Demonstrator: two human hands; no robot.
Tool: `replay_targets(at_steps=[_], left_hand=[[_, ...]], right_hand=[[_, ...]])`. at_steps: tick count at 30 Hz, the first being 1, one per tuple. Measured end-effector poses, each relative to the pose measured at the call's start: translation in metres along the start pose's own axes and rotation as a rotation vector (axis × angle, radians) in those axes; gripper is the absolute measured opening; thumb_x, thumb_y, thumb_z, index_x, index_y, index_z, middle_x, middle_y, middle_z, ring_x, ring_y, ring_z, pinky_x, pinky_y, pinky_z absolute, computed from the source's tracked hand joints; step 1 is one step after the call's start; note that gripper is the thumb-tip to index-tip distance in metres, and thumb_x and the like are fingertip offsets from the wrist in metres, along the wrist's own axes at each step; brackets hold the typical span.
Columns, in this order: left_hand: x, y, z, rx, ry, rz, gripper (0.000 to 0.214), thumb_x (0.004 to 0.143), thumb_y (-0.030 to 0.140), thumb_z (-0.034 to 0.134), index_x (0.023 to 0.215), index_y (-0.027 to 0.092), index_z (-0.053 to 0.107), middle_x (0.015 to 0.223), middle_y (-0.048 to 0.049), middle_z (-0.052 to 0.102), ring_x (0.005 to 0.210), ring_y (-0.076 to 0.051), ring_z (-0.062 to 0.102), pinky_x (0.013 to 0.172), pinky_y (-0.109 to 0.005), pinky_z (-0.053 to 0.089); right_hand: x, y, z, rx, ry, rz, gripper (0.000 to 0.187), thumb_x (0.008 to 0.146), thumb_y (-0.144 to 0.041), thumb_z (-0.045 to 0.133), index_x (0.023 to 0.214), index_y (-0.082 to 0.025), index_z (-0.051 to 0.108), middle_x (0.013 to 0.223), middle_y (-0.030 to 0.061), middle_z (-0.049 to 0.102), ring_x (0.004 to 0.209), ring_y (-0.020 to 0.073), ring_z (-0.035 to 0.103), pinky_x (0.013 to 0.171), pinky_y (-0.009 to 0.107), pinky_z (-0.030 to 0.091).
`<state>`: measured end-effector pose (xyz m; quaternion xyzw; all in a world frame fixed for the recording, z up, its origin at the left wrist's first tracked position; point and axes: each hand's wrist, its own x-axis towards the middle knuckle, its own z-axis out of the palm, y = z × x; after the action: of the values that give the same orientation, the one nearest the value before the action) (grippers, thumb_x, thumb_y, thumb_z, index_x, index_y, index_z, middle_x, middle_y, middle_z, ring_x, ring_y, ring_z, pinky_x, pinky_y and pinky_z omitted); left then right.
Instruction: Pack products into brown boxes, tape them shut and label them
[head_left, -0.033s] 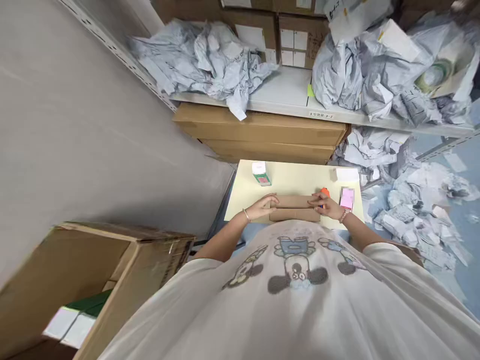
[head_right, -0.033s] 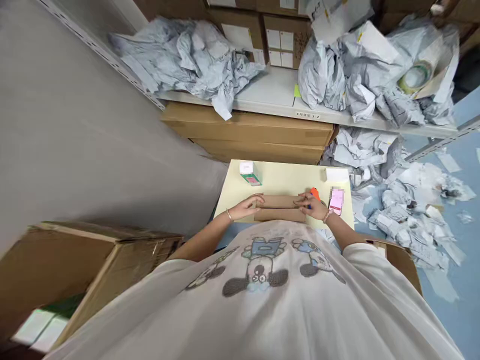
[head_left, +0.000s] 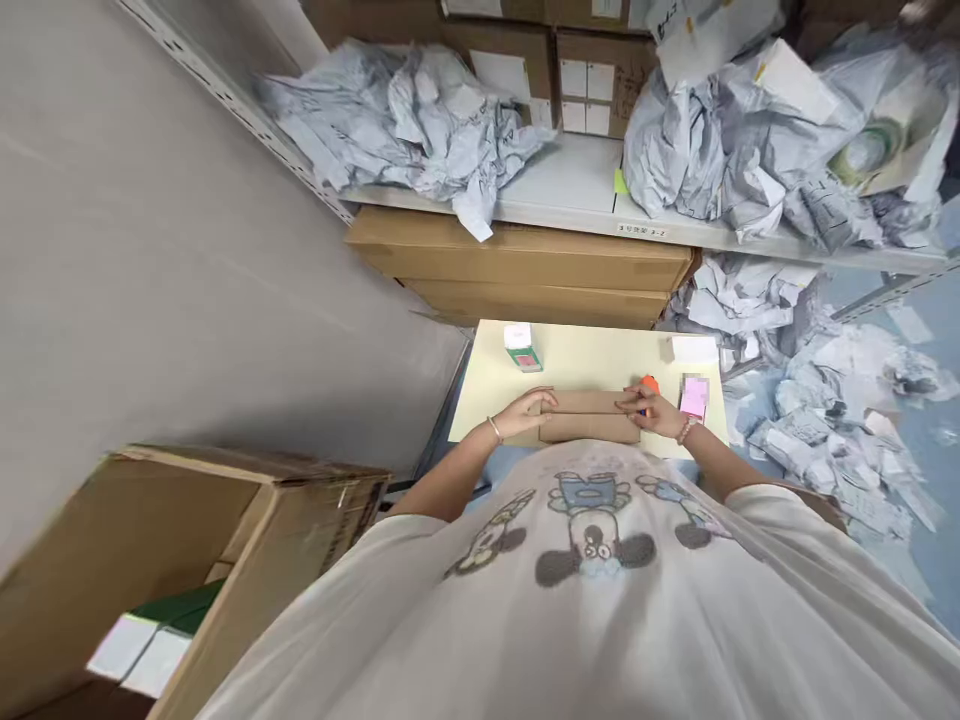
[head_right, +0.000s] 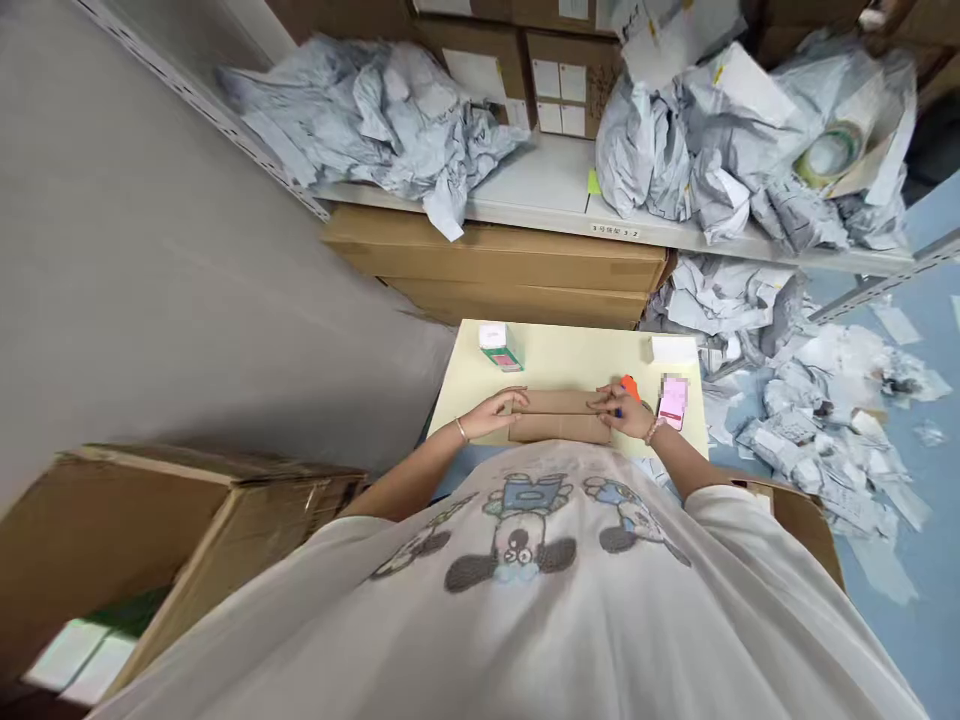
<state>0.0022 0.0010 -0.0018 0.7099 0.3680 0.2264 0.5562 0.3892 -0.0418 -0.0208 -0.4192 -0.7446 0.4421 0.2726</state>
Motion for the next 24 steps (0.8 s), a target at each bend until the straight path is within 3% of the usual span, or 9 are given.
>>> replay_targets(at_steps=[5,9,12,15,17,21,24], left_hand=[[0.004,-0.007,0.018,-0.133,0.201,-0.097,0.032,0.075,0.045,0.079,0.092,0.021,0.070,0.120,-0.0114,0.067,0.138,-0.032,0.048,0.115,-0.044,0.035],[-0.001,-0.010,0.040,-0.251,0.318,-0.160,0.029,0.078,0.038,0.072,0.101,0.021,0.067,0.117,-0.0078,0.067,0.124,-0.027,0.055,0.110,-0.040,0.039],[-0.003,-0.008,0.047,-0.261,0.352,-0.190,0.027,0.078,0.032,0.065,0.103,0.021,0.064,0.115,-0.0055,0.066,0.116,-0.025,0.057,0.106,-0.038,0.041],[-0.004,-0.006,0.047,-0.241,0.368,-0.188,0.026,0.076,0.028,0.063,0.101,0.021,0.064,0.112,-0.0052,0.066,0.115,-0.025,0.056,0.106,-0.037,0.040],[-0.005,-0.006,0.045,-0.241,0.351,-0.183,0.027,0.074,0.028,0.064,0.100,0.021,0.064,0.112,-0.0055,0.066,0.117,-0.026,0.055,0.107,-0.037,0.039],[-0.009,-0.005,0.043,-0.252,0.317,-0.233,0.029,0.075,0.031,0.063,0.102,0.022,0.065,0.114,-0.0050,0.066,0.111,-0.026,0.057,0.095,-0.034,0.045],[-0.011,-0.004,0.044,-0.244,0.296,-0.248,0.031,0.078,0.033,0.062,0.106,0.021,0.065,0.112,-0.0045,0.066,0.101,-0.024,0.058,0.088,-0.033,0.046]], right_hand=[[-0.002,0.009,0.016,0.135,0.156,0.099,0.042,0.084,-0.061,0.073,0.109,-0.029,0.082,0.138,0.0130,0.060,0.133,0.0324,0.052,0.117,0.056,0.037],[-0.013,0.007,0.037,0.234,0.339,0.224,0.055,0.078,-0.064,0.076,0.121,-0.030,0.077,0.142,0.0106,0.059,0.137,0.0284,0.051,0.116,0.045,0.040],[-0.023,0.006,0.042,0.171,0.531,0.275,0.060,0.080,-0.063,0.073,0.128,-0.025,0.073,0.144,0.0127,0.058,0.136,0.0286,0.052,0.114,0.043,0.042],[-0.032,0.008,0.039,0.017,0.752,0.543,0.053,0.092,-0.058,0.055,0.116,-0.016,0.074,0.123,0.0176,0.069,0.116,0.0301,0.063,0.102,0.044,0.049],[-0.034,0.011,0.038,-0.113,0.697,0.748,0.044,0.093,-0.050,0.055,0.105,-0.013,0.073,0.107,0.0181,0.072,0.100,0.0298,0.067,0.092,0.043,0.052],[-0.020,0.014,0.049,-0.334,0.380,0.916,0.023,0.085,-0.031,0.068,0.098,-0.012,0.069,0.101,0.0186,0.070,0.096,0.0277,0.065,0.084,0.036,0.049],[-0.005,0.013,0.056,-0.371,0.344,1.040,0.018,0.087,-0.021,0.063,0.101,-0.011,0.067,0.098,0.0194,0.070,0.093,0.0276,0.066,0.081,0.035,0.048]])
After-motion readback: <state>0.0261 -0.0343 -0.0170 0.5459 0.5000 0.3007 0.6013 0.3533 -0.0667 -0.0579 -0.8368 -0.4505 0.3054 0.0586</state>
